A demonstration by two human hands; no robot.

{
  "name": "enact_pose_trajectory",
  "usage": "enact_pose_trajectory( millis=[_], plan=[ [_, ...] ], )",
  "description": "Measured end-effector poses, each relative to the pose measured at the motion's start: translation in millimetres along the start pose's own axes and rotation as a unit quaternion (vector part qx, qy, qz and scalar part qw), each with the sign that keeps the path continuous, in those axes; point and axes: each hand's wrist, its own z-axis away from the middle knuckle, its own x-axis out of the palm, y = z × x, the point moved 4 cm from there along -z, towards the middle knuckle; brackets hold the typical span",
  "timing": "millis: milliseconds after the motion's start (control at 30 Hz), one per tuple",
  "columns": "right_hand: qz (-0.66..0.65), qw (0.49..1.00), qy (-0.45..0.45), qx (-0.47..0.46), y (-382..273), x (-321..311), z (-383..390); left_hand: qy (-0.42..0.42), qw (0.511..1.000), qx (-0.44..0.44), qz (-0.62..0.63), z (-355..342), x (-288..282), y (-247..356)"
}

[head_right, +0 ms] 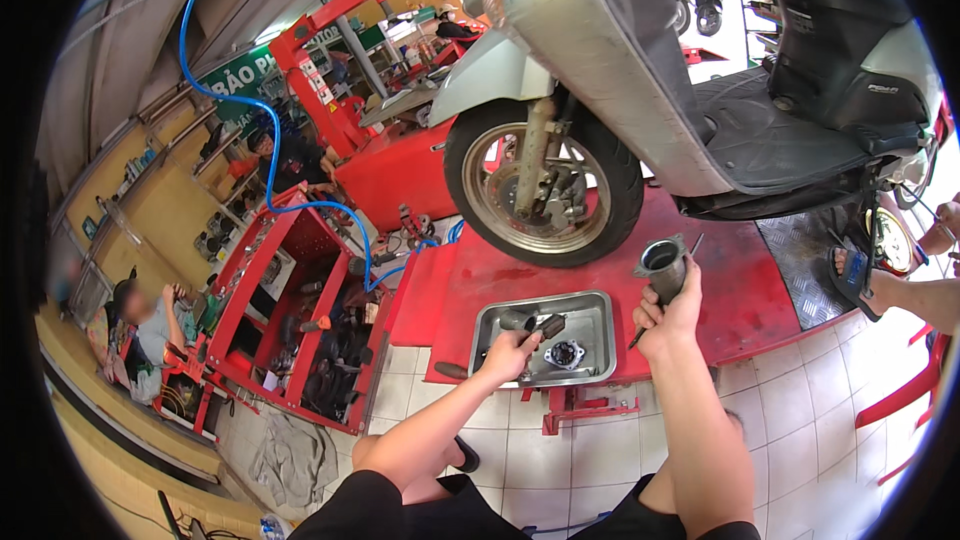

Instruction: The person sits in a workshop and uses a screwdriver to disassemble a cylindrical scooter part held in their left hand. They remove small internal components and place them into a metal tray on a red lift. The person continues to manipulate the part and its components with the tool.

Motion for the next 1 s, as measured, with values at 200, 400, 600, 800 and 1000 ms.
enact_pose_trajectory(
  millis=[200,400,600,800,1000],
  plan=[
    [-0.011,1.0,0.007,0.016,-8,-12,-6,0.005,0.857,0.201,-0.475,-31,32,62],
    [-0.036,0.999,0.01,-0.013,-11,-1,2,-0.034,0.809,0.241,-0.535,-52,43,63],
    [-0.053,0.998,0.014,-0.023,-20,-3,9,-0.058,0.817,0.244,-0.519,-72,56,43],
    [-0.048,0.999,-0.014,-0.018,-26,-7,9,-0.047,0.836,0.219,-0.501,-79,57,31],
    [-0.054,0.998,-0.006,-0.032,-29,-5,9,-0.033,0.876,0.236,-0.418,-90,57,15]
  ],
)
